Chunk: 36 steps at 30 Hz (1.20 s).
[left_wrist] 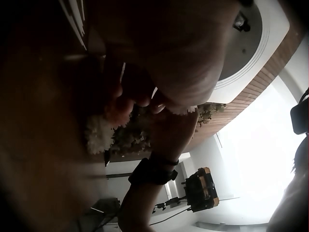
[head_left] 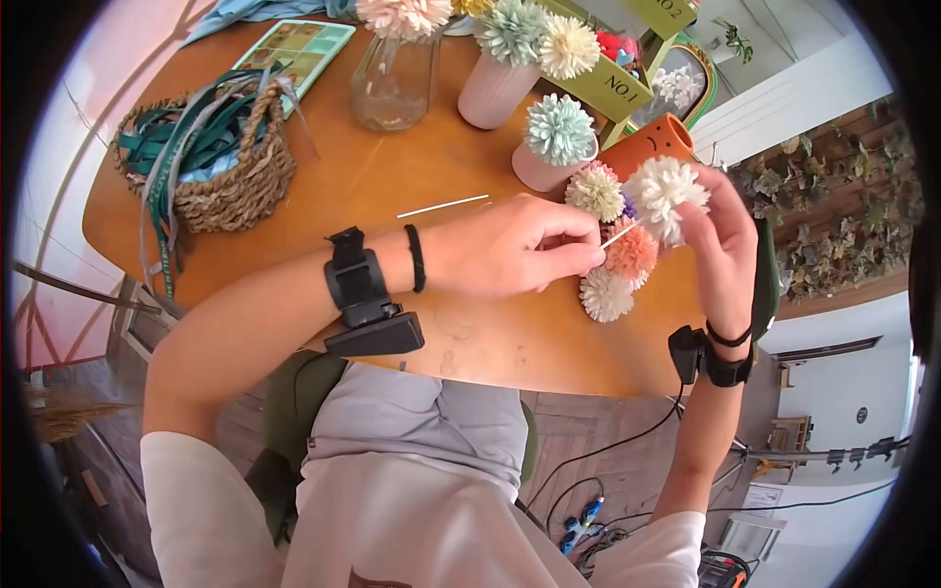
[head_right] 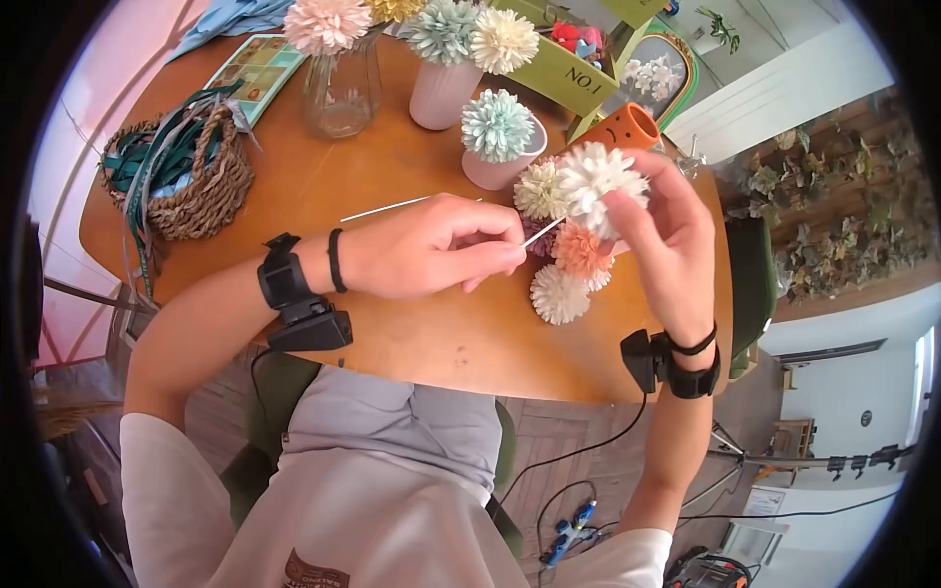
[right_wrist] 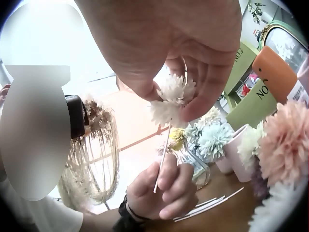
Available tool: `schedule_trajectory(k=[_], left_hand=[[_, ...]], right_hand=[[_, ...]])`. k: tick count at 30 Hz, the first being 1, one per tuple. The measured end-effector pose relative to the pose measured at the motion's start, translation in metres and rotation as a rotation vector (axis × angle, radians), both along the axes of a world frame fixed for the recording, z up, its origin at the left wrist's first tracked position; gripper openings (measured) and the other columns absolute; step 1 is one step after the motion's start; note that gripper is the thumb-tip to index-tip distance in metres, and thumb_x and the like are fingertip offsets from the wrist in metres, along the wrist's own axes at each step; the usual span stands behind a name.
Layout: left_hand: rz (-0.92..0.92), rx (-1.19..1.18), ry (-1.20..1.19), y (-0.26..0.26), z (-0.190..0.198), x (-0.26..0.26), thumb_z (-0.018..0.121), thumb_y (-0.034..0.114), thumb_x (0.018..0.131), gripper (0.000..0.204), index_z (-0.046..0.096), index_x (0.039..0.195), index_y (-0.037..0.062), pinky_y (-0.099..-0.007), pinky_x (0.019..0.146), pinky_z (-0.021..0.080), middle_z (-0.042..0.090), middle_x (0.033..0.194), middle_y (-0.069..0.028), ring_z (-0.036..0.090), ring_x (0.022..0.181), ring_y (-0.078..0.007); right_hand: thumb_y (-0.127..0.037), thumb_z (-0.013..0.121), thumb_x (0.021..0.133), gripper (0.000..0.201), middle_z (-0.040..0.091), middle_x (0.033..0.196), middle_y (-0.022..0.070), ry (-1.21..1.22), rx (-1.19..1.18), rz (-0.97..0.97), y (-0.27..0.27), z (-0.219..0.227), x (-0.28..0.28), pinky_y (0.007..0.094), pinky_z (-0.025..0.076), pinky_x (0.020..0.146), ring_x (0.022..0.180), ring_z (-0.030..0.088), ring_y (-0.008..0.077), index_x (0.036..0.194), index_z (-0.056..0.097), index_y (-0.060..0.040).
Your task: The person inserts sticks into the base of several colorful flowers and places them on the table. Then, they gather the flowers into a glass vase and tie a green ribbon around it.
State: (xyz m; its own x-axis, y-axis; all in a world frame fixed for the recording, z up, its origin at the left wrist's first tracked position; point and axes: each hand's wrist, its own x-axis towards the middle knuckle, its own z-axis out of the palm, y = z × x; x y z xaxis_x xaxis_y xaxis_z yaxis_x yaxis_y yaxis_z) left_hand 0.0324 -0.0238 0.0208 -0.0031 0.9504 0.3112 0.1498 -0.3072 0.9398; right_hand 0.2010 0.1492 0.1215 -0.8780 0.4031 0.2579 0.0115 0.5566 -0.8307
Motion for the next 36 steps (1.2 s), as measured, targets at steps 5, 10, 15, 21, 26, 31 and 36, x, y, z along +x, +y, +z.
schedule_trajectory(k=[5,10,15,21,26,31,36], left_hand=[[0.001,-0.022,-0.123,0.009,-0.012,-0.006,0.055,0.03,0.107,0.03,0.064,0.097,0.0023,-0.0245,0.064,0.044,0.057,0.075,0.003,0.055,0.069,-0.0059],[0.089,-0.029,-0.089,0.013,-0.017,-0.014,0.058,0.029,0.105,0.029,0.066,0.095,0.0027,-0.0242,0.062,0.043,0.056,0.073,0.0032,0.053,0.065,-0.0051],[0.097,-0.053,-0.058,0.012,-0.015,-0.015,0.059,0.029,0.105,0.029,0.066,0.095,0.0028,-0.0241,0.061,0.043,0.056,0.073,0.0032,0.053,0.066,-0.0048],[0.109,-0.036,-0.092,0.011,-0.014,-0.012,0.059,0.032,0.105,0.035,0.067,0.088,0.0028,-0.0236,0.06,0.044,0.058,0.072,0.0022,0.053,0.064,-0.0054],[0.237,0.099,-0.33,0.01,-0.009,-0.016,0.049,0.04,0.109,0.048,0.067,0.085,0.0023,-0.0213,0.057,0.043,0.058,0.07,0.0006,0.052,0.062,-0.006],[0.515,0.266,-0.365,0.007,-0.004,-0.031,0.041,0.049,0.109,0.061,0.064,0.079,0.0018,-0.0234,0.054,0.039,0.054,0.065,-0.0013,0.048,0.056,-0.0088],[0.659,0.305,-0.475,0.011,0.003,-0.036,0.037,0.052,0.11,0.063,0.059,0.076,0.0036,-0.0224,0.05,0.038,0.053,0.064,-0.0027,0.048,0.053,-0.0095]], right_hand=[[-0.017,0.063,0.101,0.036,0.071,0.109,0.0075,0.107,0.193,-0.087,0.016,0.032,-0.011,0.024,0.052,0.072,0.089,0.065,0.0089,0.13,0.058,0.0041],[-0.025,0.07,0.097,0.043,0.072,0.107,0.0081,0.145,0.433,-0.204,0.041,0.038,-0.049,0.0246,0.052,0.067,0.085,0.065,0.0089,0.128,0.061,0.0029],[-0.033,0.075,0.093,0.046,0.074,0.095,0.0103,0.166,0.602,-0.167,0.065,0.01,-0.085,0.0266,0.051,0.067,0.078,0.064,0.0109,0.127,0.066,-0.0034],[-0.037,0.074,0.093,0.052,0.075,0.112,0.0129,-0.049,0.64,-0.085,0.051,-0.007,-0.097,0.0316,0.057,0.074,0.096,0.074,0.0207,0.129,0.064,-0.0008],[-0.027,0.073,0.095,0.04,0.075,0.111,0.0096,0.09,0.625,-0.074,0.054,-0.012,-0.087,0.0292,0.056,0.073,0.089,0.073,0.0173,0.125,0.067,-0.0006],[-0.009,0.07,0.093,0.016,0.07,0.087,0.0042,0.252,0.816,-0.067,0.016,-0.012,-0.07,0.0235,0.049,0.062,0.073,0.063,0.0099,0.107,0.073,-0.002],[-0.011,0.069,0.096,0.015,0.071,0.093,0.0016,-0.015,0.928,0.353,-0.024,-0.018,-0.055,0.0248,0.049,0.064,0.075,0.063,0.0118,0.109,0.073,-0.0054]])
